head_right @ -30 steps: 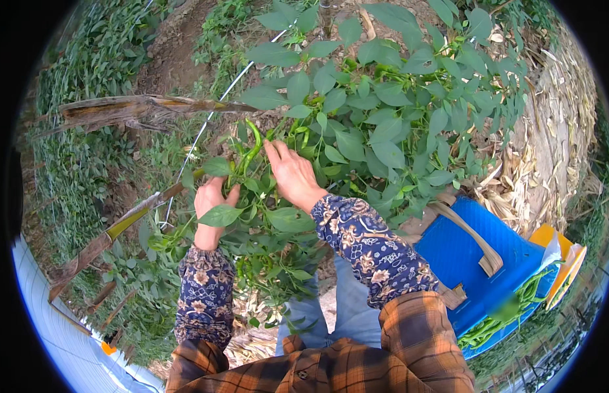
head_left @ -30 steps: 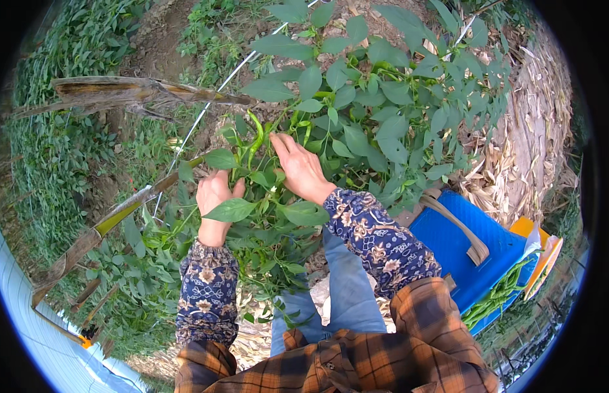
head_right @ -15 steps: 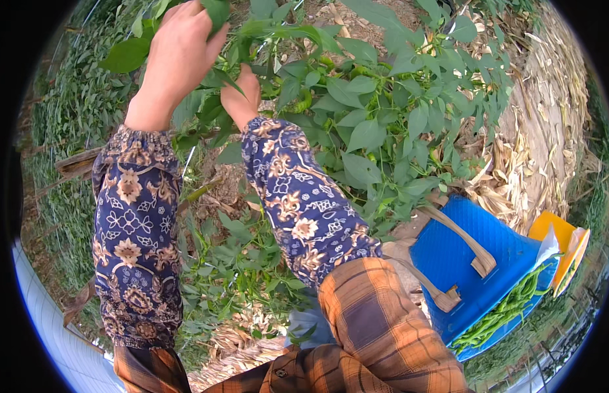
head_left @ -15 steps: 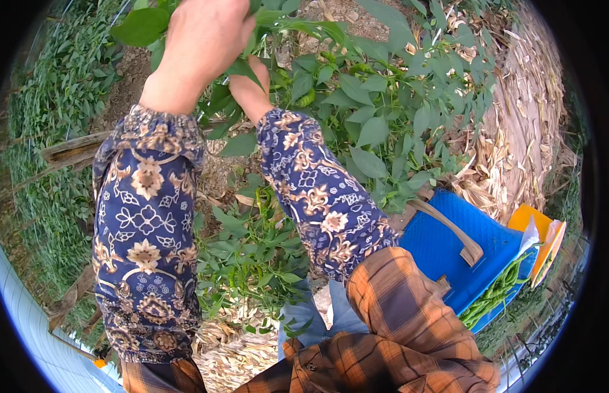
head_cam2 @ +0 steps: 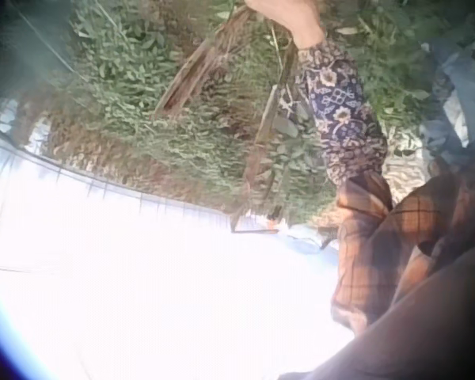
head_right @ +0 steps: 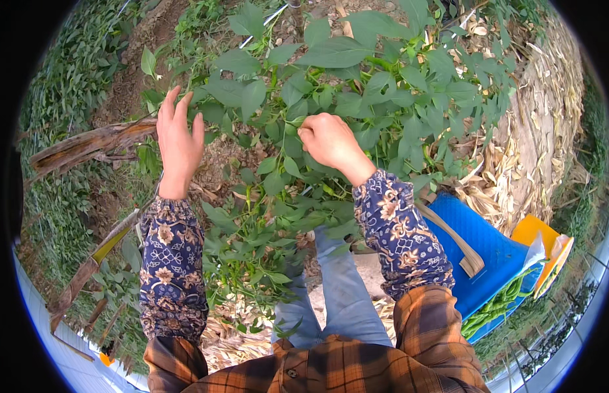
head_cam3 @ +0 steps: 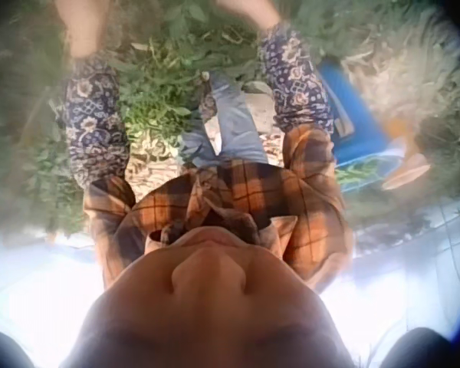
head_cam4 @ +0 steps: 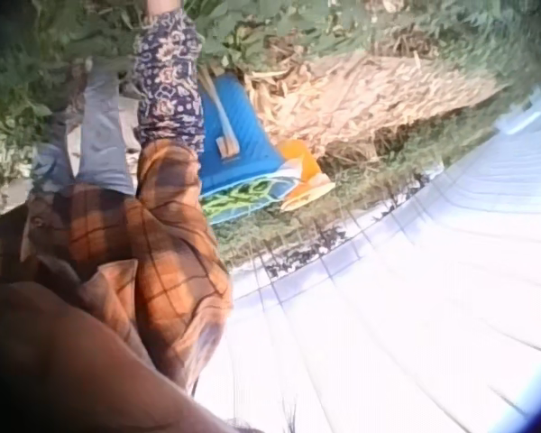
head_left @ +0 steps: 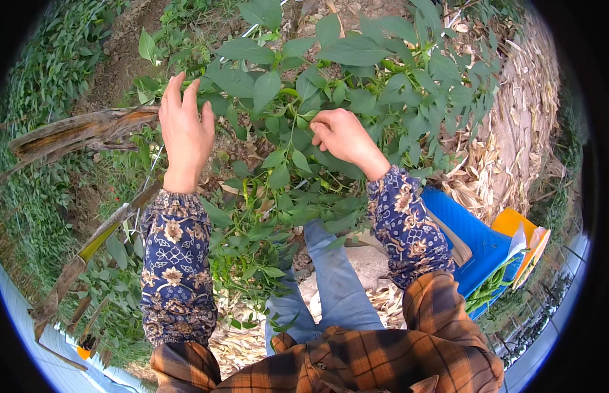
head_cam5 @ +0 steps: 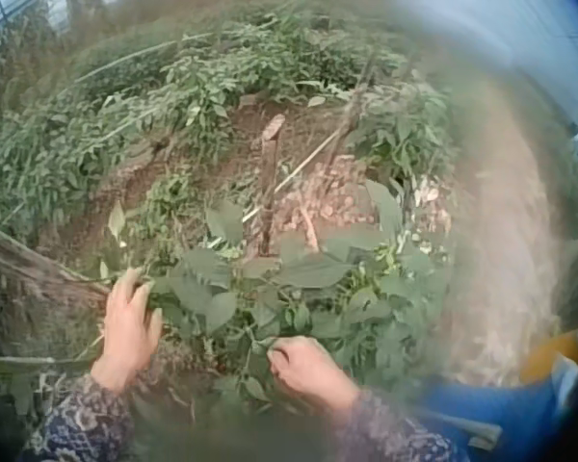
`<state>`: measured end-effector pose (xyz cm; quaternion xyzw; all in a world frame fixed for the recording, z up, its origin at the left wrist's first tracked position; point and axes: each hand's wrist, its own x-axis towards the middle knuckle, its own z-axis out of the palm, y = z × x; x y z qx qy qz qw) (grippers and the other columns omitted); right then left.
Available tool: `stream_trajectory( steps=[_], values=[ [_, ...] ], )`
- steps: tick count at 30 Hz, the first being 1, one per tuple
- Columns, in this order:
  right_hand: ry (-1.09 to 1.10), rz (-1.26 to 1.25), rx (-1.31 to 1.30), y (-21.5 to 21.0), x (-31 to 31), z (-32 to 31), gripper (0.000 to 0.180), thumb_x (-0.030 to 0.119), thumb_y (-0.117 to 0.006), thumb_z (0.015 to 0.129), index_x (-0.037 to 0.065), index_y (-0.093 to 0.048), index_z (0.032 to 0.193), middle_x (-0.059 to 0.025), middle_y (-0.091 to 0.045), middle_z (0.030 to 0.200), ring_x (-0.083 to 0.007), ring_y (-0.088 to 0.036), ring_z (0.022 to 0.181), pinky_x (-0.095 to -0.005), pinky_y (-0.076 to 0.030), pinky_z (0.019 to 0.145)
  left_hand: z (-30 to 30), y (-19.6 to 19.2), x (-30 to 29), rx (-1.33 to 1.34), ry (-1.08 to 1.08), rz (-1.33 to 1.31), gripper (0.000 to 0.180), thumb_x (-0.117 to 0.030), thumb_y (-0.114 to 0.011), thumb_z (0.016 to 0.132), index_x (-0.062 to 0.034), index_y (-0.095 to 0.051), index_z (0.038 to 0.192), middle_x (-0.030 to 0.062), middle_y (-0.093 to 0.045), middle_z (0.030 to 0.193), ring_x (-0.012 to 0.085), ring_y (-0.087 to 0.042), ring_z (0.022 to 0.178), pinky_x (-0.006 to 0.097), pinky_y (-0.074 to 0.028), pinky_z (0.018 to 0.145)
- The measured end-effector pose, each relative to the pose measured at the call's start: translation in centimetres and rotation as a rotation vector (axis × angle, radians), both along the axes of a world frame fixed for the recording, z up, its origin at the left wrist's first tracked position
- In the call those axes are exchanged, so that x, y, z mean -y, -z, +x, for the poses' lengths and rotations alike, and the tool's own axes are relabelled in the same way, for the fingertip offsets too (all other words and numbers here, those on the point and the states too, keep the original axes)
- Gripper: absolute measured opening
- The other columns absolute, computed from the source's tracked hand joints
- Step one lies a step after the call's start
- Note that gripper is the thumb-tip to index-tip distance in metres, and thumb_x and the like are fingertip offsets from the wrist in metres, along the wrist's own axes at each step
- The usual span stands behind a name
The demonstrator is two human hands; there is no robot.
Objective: The person picks green chili peppers from plants by hand and places them into a blue bucket. The person moves between plants, reaches into foliage, and collects peppers, filling the bucket over time.
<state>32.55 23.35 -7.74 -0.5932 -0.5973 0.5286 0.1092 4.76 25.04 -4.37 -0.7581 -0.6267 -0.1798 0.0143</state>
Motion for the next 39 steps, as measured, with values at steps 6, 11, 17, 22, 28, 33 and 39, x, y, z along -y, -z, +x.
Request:
stream_trajectory(
  steps=[6,11,17,22,28,33,39],
  values=[
    [0.204,0.198,-0.216,0.6,-7.1,5.9,0.050,0.014,-0.051,0.098,-0.001,-0.038,0.144,-0.0120,-0.047,0.144,-0.0180,-0.055,0.116,-0.0318,-0.054,0.085,8.0,-0.3,5.8,0.569,0.480,-0.215,0.025,-0.004,-0.068,0.078,-0.0020,-0.064,0.103,0.0125,-0.064,0.100,0.0309,-0.061,0.092,0.040,-0.047,0.082],
    [0.328,0.203,-0.055,-0.2,-8.9,5.9,0.035,0.014,-0.047,0.100,-0.005,-0.054,0.128,-0.0127,-0.063,0.125,-0.0211,-0.063,0.108,-0.0327,-0.053,0.089,13.3,2.9,6.0,0.653,0.460,-0.522,0.051,-0.009,-0.068,0.081,-0.0016,-0.052,0.129,0.0235,-0.042,0.142,0.0404,-0.051,0.121,0.045,-0.046,0.098],
    [0.339,-0.141,-0.105,4.4,-1.5,2.9,0.043,0.011,-0.049,0.094,-0.006,-0.051,0.134,-0.0222,-0.057,0.132,-0.0285,-0.052,0.125,-0.0343,-0.039,0.104,10.9,7.7,0.9,0.600,0.241,-0.318,0.048,-0.005,-0.063,0.084,-0.0053,-0.053,0.130,0.0215,-0.042,0.142,0.0405,-0.055,0.116,0.044,-0.049,0.094],
    [0.287,0.181,-0.045,5.8,-2.3,-2.8,0.054,0.007,-0.049,0.095,-0.009,-0.033,0.144,-0.0159,-0.061,0.120,-0.0198,-0.063,0.094,-0.0303,-0.053,0.078,10.4,8.3,0.3,0.556,0.234,-0.222,0.046,-0.011,-0.064,0.084,-0.0091,-0.055,0.129,0.0210,-0.051,0.130,0.0399,-0.058,0.109,0.046,-0.050,0.091],
    [1.003,-0.133,-0.421,11.2,-5.6,-4.0,0.070,-0.001,-0.045,0.091,0.002,-0.011,0.152,-0.0271,-0.053,0.124,-0.0252,-0.066,0.074,-0.0368,-0.053,0.060,11.5,7.8,0.4,0.524,0.307,-0.150,0.036,-0.003,-0.054,0.090,-0.0051,-0.055,0.126,0.0168,-0.055,0.130,0.0326,-0.063,0.102,0.039,-0.052,0.084],
    [1.117,0.324,-0.657,19.2,-7.4,0.9,0.031,0.008,-0.054,0.093,-0.008,-0.054,0.119,-0.0116,-0.067,0.078,-0.0184,-0.063,0.065,-0.0340,-0.050,0.059,13.2,5.2,-0.7,0.684,0.427,-0.207,0.037,-0.004,-0.060,0.088,-0.0034,-0.056,0.125,0.0165,-0.061,0.119,0.0362,-0.061,0.103,0.040,-0.050,0.087],
    [1.059,0.674,-0.039,11.2,-7.6,0.9,0.024,0.010,-0.059,0.089,-0.003,-0.066,0.071,-0.0114,-0.065,0.063,-0.0216,-0.060,0.048,-0.0345,-0.049,0.052,13.3,4.1,-1.3,0.699,0.308,-0.268,0.035,-0.014,-0.059,0.093,-0.0029,-0.056,0.126,0.0190,-0.064,0.114,0.0317,-0.064,0.100,0.038,-0.051,0.084]
  ],
)
